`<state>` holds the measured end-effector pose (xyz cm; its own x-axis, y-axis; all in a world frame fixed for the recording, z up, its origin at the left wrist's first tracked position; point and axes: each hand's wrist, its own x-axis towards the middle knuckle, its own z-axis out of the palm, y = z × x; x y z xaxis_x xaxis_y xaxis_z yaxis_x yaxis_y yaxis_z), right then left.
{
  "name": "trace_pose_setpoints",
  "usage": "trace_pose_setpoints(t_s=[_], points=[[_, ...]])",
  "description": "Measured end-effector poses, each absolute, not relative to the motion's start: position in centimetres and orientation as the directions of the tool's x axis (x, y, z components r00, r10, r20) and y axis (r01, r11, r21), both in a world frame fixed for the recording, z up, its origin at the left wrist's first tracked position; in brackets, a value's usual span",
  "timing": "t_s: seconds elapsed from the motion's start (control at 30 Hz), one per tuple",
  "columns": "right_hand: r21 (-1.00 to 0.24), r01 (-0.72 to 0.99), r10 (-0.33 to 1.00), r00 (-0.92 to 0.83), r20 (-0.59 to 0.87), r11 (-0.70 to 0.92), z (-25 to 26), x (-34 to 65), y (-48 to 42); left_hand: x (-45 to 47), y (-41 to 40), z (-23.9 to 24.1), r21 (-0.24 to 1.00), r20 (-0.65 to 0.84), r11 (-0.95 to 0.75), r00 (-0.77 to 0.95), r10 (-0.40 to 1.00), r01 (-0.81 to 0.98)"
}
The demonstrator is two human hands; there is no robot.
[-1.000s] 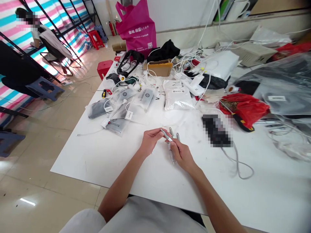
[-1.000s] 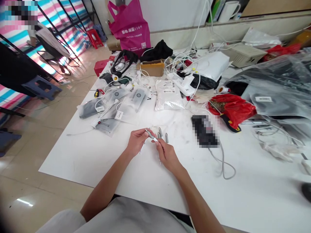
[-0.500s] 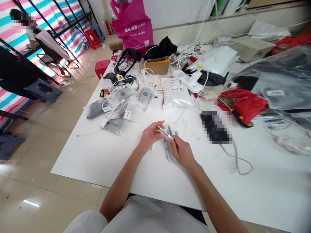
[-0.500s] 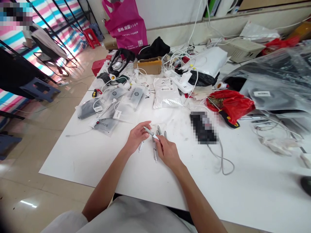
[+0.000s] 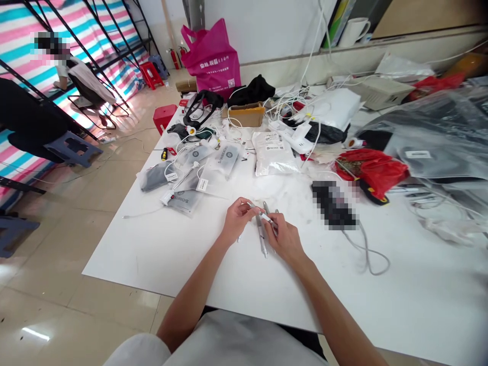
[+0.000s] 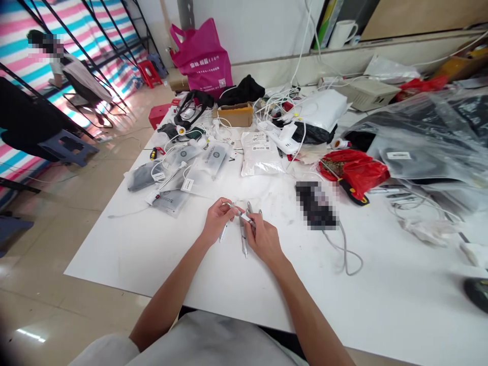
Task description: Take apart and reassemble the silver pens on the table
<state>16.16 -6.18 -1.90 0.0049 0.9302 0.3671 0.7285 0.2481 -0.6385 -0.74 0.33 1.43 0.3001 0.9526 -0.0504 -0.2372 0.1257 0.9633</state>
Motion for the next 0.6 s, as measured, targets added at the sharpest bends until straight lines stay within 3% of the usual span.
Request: trace_pose_setpoints(t_s=[0.2, 0.47, 0.6], points=[[-0.612, 0.726, 0.913, -0.053, 0.404, 0.313, -0.6, 16.1, -6.2, -1.2, -0.1, 2.1, 0.973, -0.006, 0.105, 0.435, 0.901, -0.205], [-0.666, 0.68, 0.909, -0.005, 0.416, 0.308, -1.8, 16.3, -5.9, -0.8, 0.5, 1.3, 0.954, -0.014, 0.09, 0.259, 0.966, -0.285], [-0.594, 0.734, 0.897, -0.048, 0.439, 0.33, -1.4, 16.5, -6.0, -1.1, 0.9, 1.1, 0.945, -0.028, 0.103, 0.237, 0.971, -0.311]])
